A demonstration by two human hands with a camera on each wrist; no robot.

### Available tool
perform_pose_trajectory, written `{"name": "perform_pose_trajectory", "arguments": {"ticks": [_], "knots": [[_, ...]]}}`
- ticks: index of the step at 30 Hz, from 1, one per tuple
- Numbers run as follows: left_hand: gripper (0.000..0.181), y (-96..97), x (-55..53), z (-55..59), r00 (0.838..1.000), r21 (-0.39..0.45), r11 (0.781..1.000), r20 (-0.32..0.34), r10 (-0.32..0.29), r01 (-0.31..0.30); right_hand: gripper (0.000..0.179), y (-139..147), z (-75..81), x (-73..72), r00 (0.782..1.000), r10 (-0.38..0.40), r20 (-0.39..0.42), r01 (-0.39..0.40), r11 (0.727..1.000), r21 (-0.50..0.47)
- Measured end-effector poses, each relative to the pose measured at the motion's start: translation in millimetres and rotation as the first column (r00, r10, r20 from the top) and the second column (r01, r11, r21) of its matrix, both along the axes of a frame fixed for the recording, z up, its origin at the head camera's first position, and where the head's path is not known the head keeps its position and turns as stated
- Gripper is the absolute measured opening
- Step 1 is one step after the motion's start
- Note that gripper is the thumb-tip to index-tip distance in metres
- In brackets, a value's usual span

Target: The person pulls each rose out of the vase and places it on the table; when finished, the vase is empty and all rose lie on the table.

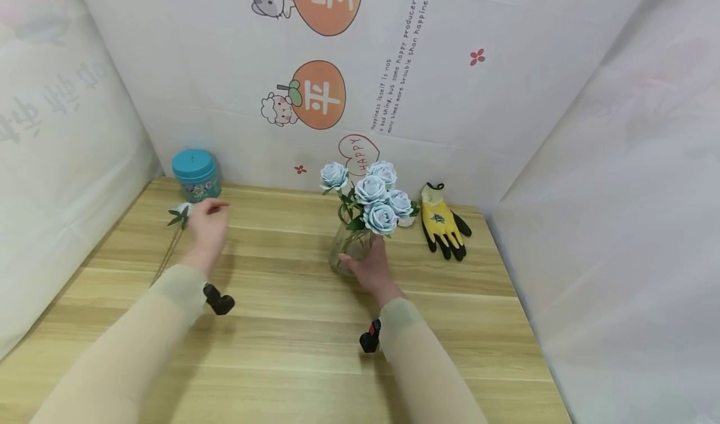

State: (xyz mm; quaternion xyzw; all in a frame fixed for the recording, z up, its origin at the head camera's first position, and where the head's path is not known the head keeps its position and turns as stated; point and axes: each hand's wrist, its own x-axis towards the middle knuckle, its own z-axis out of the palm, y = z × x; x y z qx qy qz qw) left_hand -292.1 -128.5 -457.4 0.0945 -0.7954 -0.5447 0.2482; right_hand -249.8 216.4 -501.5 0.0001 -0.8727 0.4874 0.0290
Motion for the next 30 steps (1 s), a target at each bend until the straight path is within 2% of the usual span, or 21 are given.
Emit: {"name": "perform_pose_trajectory", "arguments": {"ticks": [1, 2, 3, 5, 6, 8, 9, 11, 14, 18, 25, 30], "knots": [[0.016, 13.6, -1.7, 5.5, 0.996, 0.015, 0.996, -0.009, -0.090, 0.090, 0.101, 0.1, -0.1, -0.4, 1.000, 0.002, -0.008, -0.002, 1.000, -0.001], [0.016, 28.1, -1.6, 11.6, 0.983, 0.051, 0.981, 0.004, -0.185, 0.185, 0.099, 0.2, -0.1, -0.9, 1.000, 0.007, -0.018, -0.007, 1.000, -0.002], [0.018, 42.7, -1.2, 17.0, 0.961, 0.081, 0.959, 0.025, -0.274, 0.271, 0.099, 0.7, -0.2, -1.1, 1.000, 0.008, -0.025, -0.008, 1.000, 0.001], [0.022, 71.7, 0.5, 25.6, 0.903, 0.129, 0.900, 0.057, -0.427, 0.417, 0.098, 1.3, -0.2, -1.5, 0.999, 0.010, -0.043, -0.010, 1.000, 0.009], [0.024, 86.0, 1.5, 29.4, 0.873, 0.153, 0.869, 0.066, -0.484, 0.470, 0.096, 1.5, 0.0, -1.8, 0.998, 0.012, -0.055, -0.012, 1.000, 0.008], [0.030, 112.5, 2.9, 34.8, 0.827, 0.189, 0.823, 0.077, -0.556, 0.536, 0.095, 1.8, -0.3, -2.6, 0.998, 0.014, -0.067, -0.014, 1.000, 0.007], [0.032, 124.5, 2.9, 37.0, 0.812, 0.193, 0.808, 0.076, -0.578, 0.557, 0.094, 1.8, -0.4, -2.8, 0.998, 0.013, -0.069, -0.012, 1.000, 0.004], [0.036, 145.7, 1.4, 40.4, 0.796, 0.194, 0.792, 0.076, -0.600, 0.579, 0.093, 1.3, -0.9, -3.7, 0.997, 0.014, -0.074, -0.014, 1.000, -0.004], [0.040, 168.7, -1.9, 43.4, 0.792, 0.199, 0.789, 0.084, -0.605, 0.581, 0.092, 0.7, -3.5, -5.4, 0.996, 0.020, -0.084, -0.021, 1.000, -0.012], [0.034, 185.2, -5.2, 47.5, 0.807, 0.240, 0.796, 0.078, -0.586, 0.555, 0.091, 0.1, -4.3, -6.2, 0.994, 0.028, -0.110, -0.031, 0.999, -0.022], [0.022, 185.7, -0.5, 58.4, 0.849, 0.179, 0.836, 0.008, -0.528, 0.518, 0.093, -1.3, -5.4, -4.6, 0.996, 0.014, -0.091, -0.016, 1.000, -0.019], [0.022, 176.8, 9.3, 78.3, 0.854, 0.187, 0.833, -0.118, -0.507, 0.520, 0.086, -0.3, -4.4, -4.7, 0.995, 0.016, -0.103, -0.017, 1.000, -0.012]]}}
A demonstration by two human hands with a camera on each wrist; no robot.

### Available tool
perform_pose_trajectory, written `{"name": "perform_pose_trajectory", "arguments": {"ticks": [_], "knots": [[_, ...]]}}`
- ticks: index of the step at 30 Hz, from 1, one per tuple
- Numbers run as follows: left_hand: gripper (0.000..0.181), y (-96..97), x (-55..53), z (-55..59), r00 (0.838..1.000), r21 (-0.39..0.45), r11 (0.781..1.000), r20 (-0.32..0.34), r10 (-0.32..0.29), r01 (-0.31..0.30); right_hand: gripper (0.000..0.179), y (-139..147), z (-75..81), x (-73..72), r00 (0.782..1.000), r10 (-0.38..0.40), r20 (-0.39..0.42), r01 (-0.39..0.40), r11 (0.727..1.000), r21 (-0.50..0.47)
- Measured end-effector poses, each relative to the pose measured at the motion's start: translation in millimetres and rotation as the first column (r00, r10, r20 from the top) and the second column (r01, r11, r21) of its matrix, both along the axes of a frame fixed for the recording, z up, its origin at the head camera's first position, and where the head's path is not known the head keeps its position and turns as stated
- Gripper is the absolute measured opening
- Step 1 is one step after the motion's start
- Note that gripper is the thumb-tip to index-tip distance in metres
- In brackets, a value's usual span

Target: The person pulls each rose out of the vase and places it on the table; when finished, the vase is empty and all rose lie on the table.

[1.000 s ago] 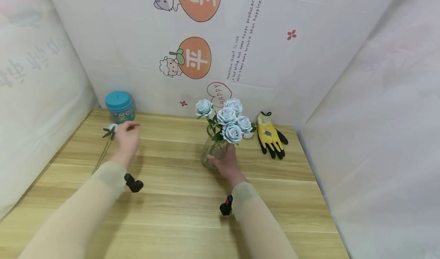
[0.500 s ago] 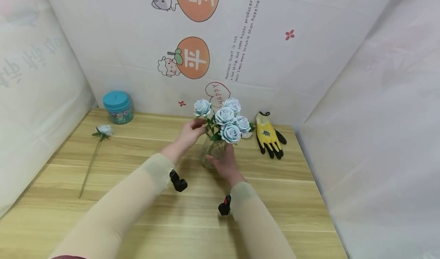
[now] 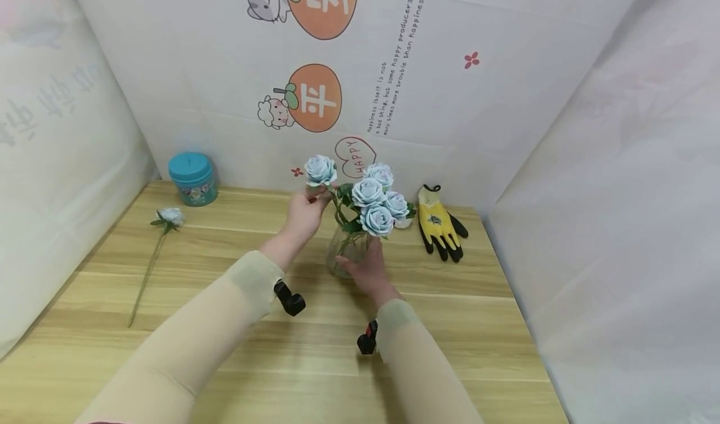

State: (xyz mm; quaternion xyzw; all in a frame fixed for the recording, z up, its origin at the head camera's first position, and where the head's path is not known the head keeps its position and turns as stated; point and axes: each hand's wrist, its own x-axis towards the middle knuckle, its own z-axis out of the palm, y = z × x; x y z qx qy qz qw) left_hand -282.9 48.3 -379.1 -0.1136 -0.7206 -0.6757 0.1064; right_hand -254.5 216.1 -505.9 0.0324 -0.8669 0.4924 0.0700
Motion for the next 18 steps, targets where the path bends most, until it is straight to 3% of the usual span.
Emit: {"name": "perform_pose_trajectory", "arguments": {"ticks": [3, 5, 6, 8, 10, 13, 15, 18], "knots": [[0.021, -6.3, 8.9, 15.6, 0.993, 0.051, 0.999, -0.111, 0.025, -0.019, 0.086, 0.3, 0.3, 0.9, 1.000, -0.006, 0.014, 0.006, 1.000, 0.002], [0.019, -10.9, 16.6, 27.1, 0.975, 0.086, 0.996, -0.216, 0.054, -0.036, 0.089, 0.3, 0.9, 1.3, 1.000, -0.013, 0.028, 0.013, 1.000, 0.006], [0.018, -13.4, 20.9, 33.3, 0.956, 0.108, 0.993, -0.284, 0.069, -0.040, 0.090, 0.3, 1.1, 1.5, 0.999, -0.015, 0.032, 0.015, 1.000, 0.008], [0.017, -19.1, 30.6, 47.3, 0.898, 0.159, 0.986, -0.427, 0.105, -0.039, 0.091, 0.3, 0.8, 1.1, 0.999, -0.014, 0.029, 0.014, 1.000, 0.010], [0.015, -25.9, 39.7, 62.0, 0.821, 0.233, 0.973, -0.553, 0.137, -0.006, 0.090, 0.3, 0.6, 0.7, 1.000, -0.010, 0.015, 0.009, 1.000, 0.012], [0.015, -39.2, 50.2, 81.0, 0.711, 0.297, 0.955, -0.675, 0.197, 0.018, 0.088, 0.3, 0.1, -0.2, 1.000, -0.004, -0.004, 0.004, 1.000, 0.015], [0.015, -50.2, 55.4, 89.3, 0.667, 0.308, 0.951, -0.707, 0.236, -0.010, 0.087, 0.5, 0.0, -0.4, 1.000, 0.001, -0.011, 0.000, 1.000, 0.016], [0.012, -70.1, 60.6, 93.9, 0.634, 0.273, 0.956, -0.722, 0.279, -0.110, 0.088, 0.7, 0.2, -0.3, 1.000, 0.003, -0.010, -0.003, 1.000, 0.026]]}}
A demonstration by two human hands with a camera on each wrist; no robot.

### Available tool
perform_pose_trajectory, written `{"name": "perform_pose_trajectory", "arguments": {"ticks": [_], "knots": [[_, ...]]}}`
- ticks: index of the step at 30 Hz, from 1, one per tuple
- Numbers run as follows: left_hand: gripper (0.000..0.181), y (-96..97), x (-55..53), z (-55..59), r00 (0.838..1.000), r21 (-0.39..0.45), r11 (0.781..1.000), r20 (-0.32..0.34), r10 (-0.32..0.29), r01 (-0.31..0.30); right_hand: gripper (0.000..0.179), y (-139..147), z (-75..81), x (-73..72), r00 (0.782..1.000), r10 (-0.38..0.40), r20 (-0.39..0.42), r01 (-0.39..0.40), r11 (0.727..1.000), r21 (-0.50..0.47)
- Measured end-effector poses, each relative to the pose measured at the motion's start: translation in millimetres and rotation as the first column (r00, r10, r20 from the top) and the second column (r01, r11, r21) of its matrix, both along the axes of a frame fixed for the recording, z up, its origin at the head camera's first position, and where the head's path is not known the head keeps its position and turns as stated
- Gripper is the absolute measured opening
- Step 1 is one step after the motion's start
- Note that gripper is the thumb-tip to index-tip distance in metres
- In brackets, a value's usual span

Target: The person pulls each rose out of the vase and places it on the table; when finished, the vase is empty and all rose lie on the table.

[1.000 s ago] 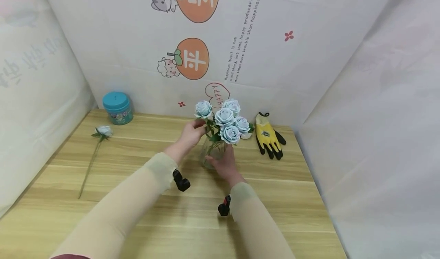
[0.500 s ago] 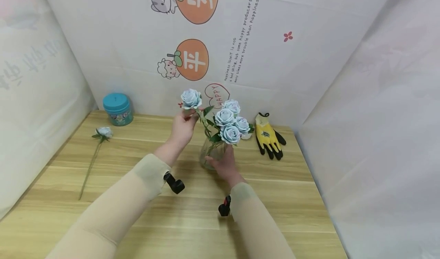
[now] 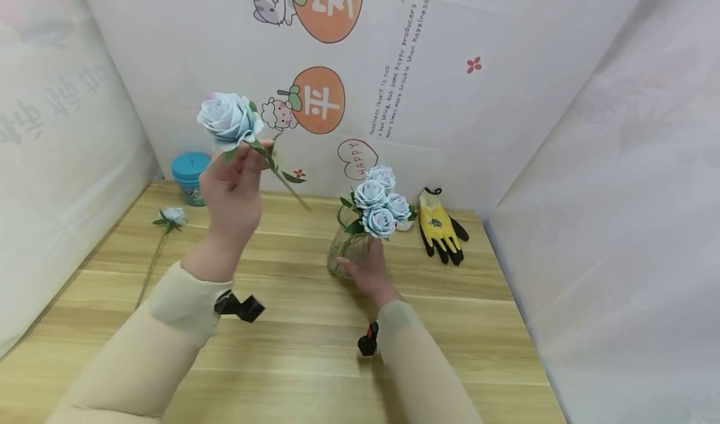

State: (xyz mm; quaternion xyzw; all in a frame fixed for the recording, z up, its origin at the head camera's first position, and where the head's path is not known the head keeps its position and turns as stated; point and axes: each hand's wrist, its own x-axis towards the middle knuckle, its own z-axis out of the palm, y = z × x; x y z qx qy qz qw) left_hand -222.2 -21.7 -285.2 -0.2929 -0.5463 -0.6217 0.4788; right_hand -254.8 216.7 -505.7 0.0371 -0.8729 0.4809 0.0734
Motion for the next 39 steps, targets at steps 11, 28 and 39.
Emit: {"name": "perform_pose_trajectory", "arguments": {"ticks": [11, 28, 39], "knots": [[0.017, -91.4, -28.0, -42.5, 0.862, -0.114, 0.970, 0.445, 0.243, -0.214, 0.107, 2.5, 7.1, 4.9, 0.997, -0.009, 0.080, 0.008, 1.000, 0.019], [0.047, -175.5, -64.8, -154.3, 0.201, -0.542, 0.800, 0.840, 0.504, 0.258, 0.104, 0.0, 5.9, 5.3, 0.998, -0.015, 0.065, 0.015, 1.000, -0.002], [0.049, -183.2, -67.1, -180.7, 0.157, -0.631, 0.728, 0.774, 0.614, 0.267, 0.100, -0.7, 2.9, 5.2, 0.999, -0.004, 0.038, 0.005, 1.000, -0.010]]}}
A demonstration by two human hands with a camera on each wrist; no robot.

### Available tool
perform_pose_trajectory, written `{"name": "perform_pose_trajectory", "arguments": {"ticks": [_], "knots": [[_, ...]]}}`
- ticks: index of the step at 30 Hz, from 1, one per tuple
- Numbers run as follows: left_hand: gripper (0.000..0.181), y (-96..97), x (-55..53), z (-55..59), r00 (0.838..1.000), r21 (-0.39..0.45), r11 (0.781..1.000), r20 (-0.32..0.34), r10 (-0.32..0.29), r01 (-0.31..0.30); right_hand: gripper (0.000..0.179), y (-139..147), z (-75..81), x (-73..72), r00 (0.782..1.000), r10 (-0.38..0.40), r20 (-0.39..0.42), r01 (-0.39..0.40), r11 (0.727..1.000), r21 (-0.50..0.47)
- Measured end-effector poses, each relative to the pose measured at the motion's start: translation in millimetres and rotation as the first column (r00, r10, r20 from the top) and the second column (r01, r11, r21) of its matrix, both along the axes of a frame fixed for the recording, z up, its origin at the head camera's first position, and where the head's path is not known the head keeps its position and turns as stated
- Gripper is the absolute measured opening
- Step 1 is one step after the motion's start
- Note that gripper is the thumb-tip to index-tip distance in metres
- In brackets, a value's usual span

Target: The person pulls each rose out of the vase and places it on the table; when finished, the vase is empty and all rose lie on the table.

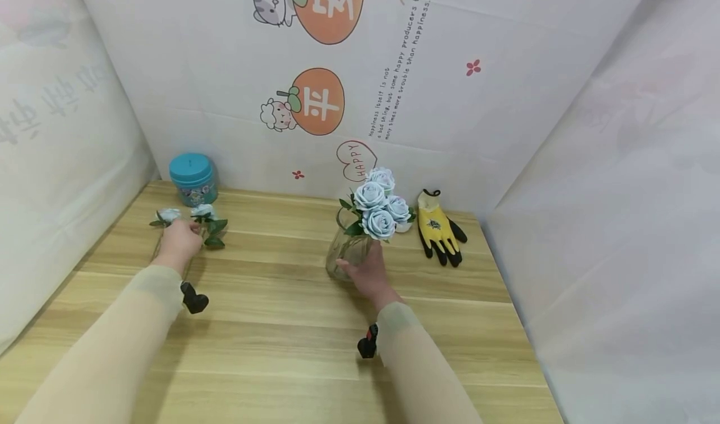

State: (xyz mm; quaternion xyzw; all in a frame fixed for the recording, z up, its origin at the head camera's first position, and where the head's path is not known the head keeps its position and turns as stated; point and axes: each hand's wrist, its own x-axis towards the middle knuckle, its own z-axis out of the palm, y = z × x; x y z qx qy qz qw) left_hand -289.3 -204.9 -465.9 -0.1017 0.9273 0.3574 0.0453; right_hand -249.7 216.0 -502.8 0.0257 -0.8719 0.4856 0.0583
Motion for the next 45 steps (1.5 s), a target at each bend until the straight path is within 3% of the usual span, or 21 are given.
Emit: {"name": "perform_pose_trajectory", "arguments": {"ticks": [7, 12, 17, 21, 23, 26, 29, 32, 37, 40, 43, 45], "knots": [[0.050, -0.4, 5.1, -8.7, 1.000, 0.034, 0.999, 0.015, 0.001, -0.002, 0.096, -1.0, -1.9, -0.6, 1.000, -0.006, 0.002, 0.006, 1.000, 0.016], [0.049, 5.0, 2.9, -2.9, 0.999, 0.039, 0.999, -0.041, 0.013, -0.011, 0.101, -0.8, -1.6, 0.0, 1.000, -0.023, 0.006, 0.023, 0.999, 0.045], [0.044, 27.6, -2.5, 21.8, 0.983, 0.064, 0.998, -0.183, 0.002, 0.010, 0.102, -2.0, -1.0, -1.0, 0.999, -0.007, -0.031, 0.008, 0.999, 0.032], [0.035, 63.7, -5.9, 48.3, 0.955, 0.141, 0.986, -0.293, -0.045, 0.090, 0.104, -3.8, -1.3, -1.2, 0.998, 0.018, -0.056, -0.017, 1.000, 0.013], [0.031, 86.7, -7.2, 58.5, 0.937, 0.199, 0.967, -0.339, -0.083, 0.158, 0.104, -4.0, -1.2, -0.8, 0.998, 0.026, -0.056, -0.026, 1.000, 0.003], [0.027, 125.1, -4.6, 70.6, 0.913, 0.278, 0.920, -0.375, -0.159, 0.275, 0.106, -2.9, -0.8, 0.1, 0.999, 0.018, -0.032, -0.018, 1.000, 0.004], [0.020, 164.8, 3.4, 80.9, 0.885, 0.311, 0.875, -0.405, -0.230, 0.371, 0.106, -1.4, 0.4, 0.2, 1.000, -0.007, -0.002, 0.007, 1.000, 0.006], [0.011, 200.6, 15.2, 88.1, 0.836, 0.294, 0.839, -0.462, -0.295, 0.458, 0.098, 0.3, 0.1, -2.0, 1.000, -0.010, -0.020, 0.010, 1.000, 0.007], [0.007, 246.7, 33.5, 91.1, 0.713, 0.171, 0.792, -0.574, -0.403, 0.586, 0.090, 1.4, -3.2, -6.1, 0.992, 0.033, -0.123, -0.032, 0.999, 0.014], [0.010, 265.9, 39.3, 86.8, 0.661, 0.072, 0.796, -0.605, -0.445, 0.601, 0.087, 2.4, -3.9, -5.2, 0.983, 0.071, -0.171, -0.071, 0.997, 0.004], [0.013, 279.5, 40.7, 78.7, 0.640, -0.008, 0.826, -0.627, -0.443, 0.564, 0.084, 3.2, -2.2, -4.7, 0.961, 0.121, -0.250, -0.134, 0.990, -0.036], [0.012, 285.9, 40.4, 73.9, 0.614, -0.058, 0.847, -0.662, -0.430, 0.529, 0.084, 2.9, -1.6, -6.0, 0.937, 0.149, -0.317, -0.177, 0.982, -0.060]]}}
